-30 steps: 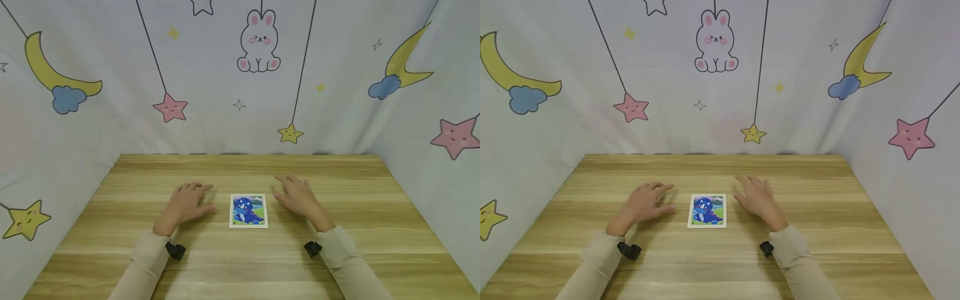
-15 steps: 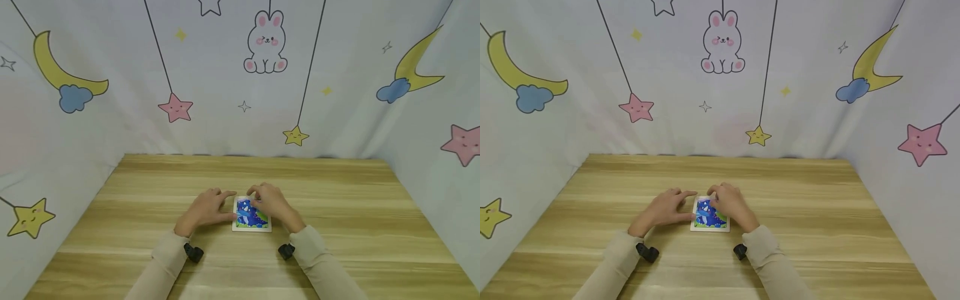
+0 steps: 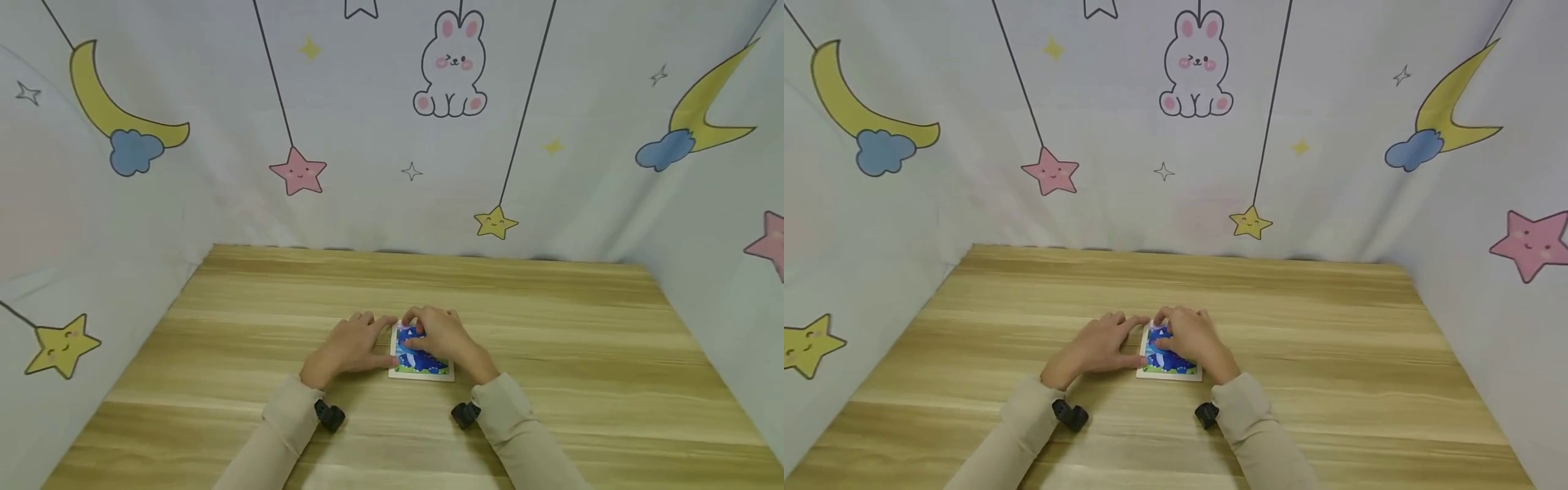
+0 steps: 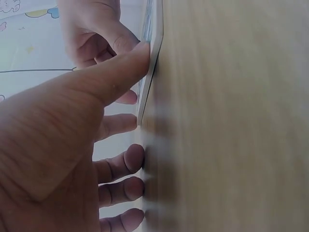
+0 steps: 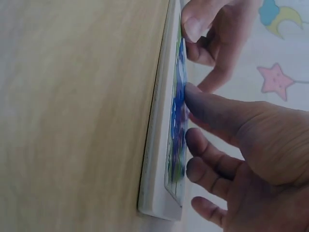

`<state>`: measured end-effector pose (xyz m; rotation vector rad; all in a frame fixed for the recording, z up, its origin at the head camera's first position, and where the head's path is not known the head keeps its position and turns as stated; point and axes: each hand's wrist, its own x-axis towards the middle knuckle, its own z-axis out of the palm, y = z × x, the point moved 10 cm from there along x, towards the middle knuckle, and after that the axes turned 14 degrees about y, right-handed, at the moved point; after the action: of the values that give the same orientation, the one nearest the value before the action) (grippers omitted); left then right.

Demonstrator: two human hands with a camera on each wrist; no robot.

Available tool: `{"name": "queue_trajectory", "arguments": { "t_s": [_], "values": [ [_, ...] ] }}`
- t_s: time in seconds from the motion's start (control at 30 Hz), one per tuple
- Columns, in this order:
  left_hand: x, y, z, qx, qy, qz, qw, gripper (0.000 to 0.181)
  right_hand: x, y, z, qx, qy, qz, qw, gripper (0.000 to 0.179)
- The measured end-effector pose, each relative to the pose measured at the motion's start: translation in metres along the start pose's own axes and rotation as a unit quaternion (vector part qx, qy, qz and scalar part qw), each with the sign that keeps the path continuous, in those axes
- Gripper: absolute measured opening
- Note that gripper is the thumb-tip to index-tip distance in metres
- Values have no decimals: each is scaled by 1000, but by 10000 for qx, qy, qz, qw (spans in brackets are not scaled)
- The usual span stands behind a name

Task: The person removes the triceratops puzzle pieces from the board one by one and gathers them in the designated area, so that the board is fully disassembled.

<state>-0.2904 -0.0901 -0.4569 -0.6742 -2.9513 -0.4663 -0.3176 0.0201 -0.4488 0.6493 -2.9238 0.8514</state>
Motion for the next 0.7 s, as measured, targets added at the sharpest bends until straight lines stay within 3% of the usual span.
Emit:
{"name": "queue_trajectory", "arguments": {
  "t_s": [0.17, 0.37, 0.5, 0.7],
  "values": [
    [0, -2, 1, -22, -42, -45, 10000, 78, 1, 0, 3, 179, -114, -15, 9998, 27],
    [3, -4, 0, -73, -88, -81, 9999, 79, 4, 5, 9, 746, -247, 21, 9969, 29],
    [5, -2, 1, -43, -128, -94, 9999, 80, 4, 7, 6, 982, -129, -12, 9951, 28],
    [2, -1, 2, -102, -206, -223, 9995, 79, 5, 13, 2, 1827, 31, 246, 9829, 9]
  ]
}}
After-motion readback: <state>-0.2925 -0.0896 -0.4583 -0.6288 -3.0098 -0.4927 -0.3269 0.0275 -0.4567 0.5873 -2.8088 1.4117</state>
